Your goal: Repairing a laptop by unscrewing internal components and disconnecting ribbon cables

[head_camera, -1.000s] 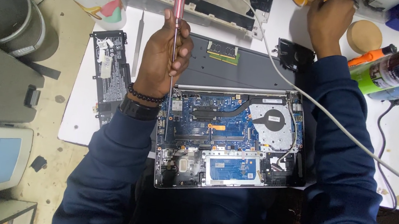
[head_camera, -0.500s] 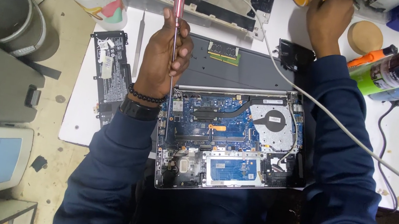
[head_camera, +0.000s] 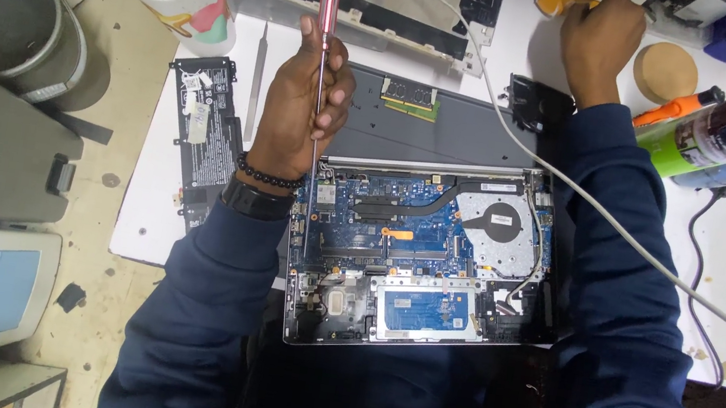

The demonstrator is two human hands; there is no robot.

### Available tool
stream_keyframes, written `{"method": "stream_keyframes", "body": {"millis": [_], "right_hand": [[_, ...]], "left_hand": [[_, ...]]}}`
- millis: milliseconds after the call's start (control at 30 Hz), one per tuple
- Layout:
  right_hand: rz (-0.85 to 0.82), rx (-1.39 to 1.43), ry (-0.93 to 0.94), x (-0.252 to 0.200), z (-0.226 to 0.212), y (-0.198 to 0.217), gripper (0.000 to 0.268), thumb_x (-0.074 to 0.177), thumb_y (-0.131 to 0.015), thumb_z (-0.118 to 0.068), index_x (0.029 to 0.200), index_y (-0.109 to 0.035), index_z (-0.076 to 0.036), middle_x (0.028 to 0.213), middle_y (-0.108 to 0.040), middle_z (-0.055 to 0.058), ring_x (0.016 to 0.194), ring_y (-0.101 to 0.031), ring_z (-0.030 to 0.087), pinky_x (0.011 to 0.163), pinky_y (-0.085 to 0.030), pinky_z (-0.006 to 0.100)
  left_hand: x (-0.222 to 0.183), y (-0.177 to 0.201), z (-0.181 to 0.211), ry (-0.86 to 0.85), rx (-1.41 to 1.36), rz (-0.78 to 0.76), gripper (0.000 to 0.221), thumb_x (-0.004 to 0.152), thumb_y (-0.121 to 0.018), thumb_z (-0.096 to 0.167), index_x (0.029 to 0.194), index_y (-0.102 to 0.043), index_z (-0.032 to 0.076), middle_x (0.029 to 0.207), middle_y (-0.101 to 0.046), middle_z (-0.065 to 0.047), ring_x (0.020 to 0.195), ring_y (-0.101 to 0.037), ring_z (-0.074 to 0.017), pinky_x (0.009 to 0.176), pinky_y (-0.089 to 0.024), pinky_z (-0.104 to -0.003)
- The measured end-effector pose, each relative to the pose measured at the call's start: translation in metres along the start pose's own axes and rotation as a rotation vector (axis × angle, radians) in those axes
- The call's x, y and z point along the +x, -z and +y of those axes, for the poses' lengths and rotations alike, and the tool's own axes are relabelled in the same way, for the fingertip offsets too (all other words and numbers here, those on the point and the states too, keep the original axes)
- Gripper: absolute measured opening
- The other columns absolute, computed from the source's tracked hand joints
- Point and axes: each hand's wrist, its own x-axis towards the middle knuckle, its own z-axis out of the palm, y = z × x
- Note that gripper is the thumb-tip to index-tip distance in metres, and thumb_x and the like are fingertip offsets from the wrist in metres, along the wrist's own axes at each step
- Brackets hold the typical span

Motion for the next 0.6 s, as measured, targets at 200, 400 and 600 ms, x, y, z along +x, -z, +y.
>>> {"method": "stream_keyframes", "body": {"millis": [200,400,600], "right_hand": [[0.013,-0.057,0.022,-0.002,0.005,-0.005,0.029,0.086,-0.073,-0.025,0.094,-0.067,0.003,0.076,-0.070,0.028,0.069,-0.064,0.053,0.055,-0.049,0.062],[-0.013,-0.022,0.004,-0.004,0.000,0.000,0.030,0.088,-0.073,-0.025,0.096,-0.066,0.003,0.079,-0.069,0.030,0.072,-0.064,0.055,0.060,-0.049,0.063],[-0.008,-0.009,-0.024,-0.004,0.006,-0.006,0.027,0.083,-0.074,-0.022,0.095,-0.065,0.001,0.077,-0.070,0.029,0.069,-0.064,0.055,0.054,-0.049,0.062]], "left_hand": [[-0.002,-0.004,0.002,-0.007,0.024,-0.004,0.046,0.093,-0.052,0.058,0.085,-0.052,0.013,0.060,-0.049,-0.002,0.036,-0.039,-0.0057,0.030,-0.027,-0.018],[-0.002,-0.002,0.001,-0.005,0.011,-0.001,0.046,0.092,-0.054,0.058,0.084,-0.052,0.013,0.060,-0.049,-0.002,0.036,-0.038,-0.0056,0.030,-0.027,-0.018],[-0.003,-0.006,0.003,0.007,0.041,0.020,0.046,0.092,-0.053,0.060,0.083,-0.052,0.014,0.058,-0.048,-0.002,0.036,-0.038,-0.0057,0.030,-0.027,-0.019]]}}
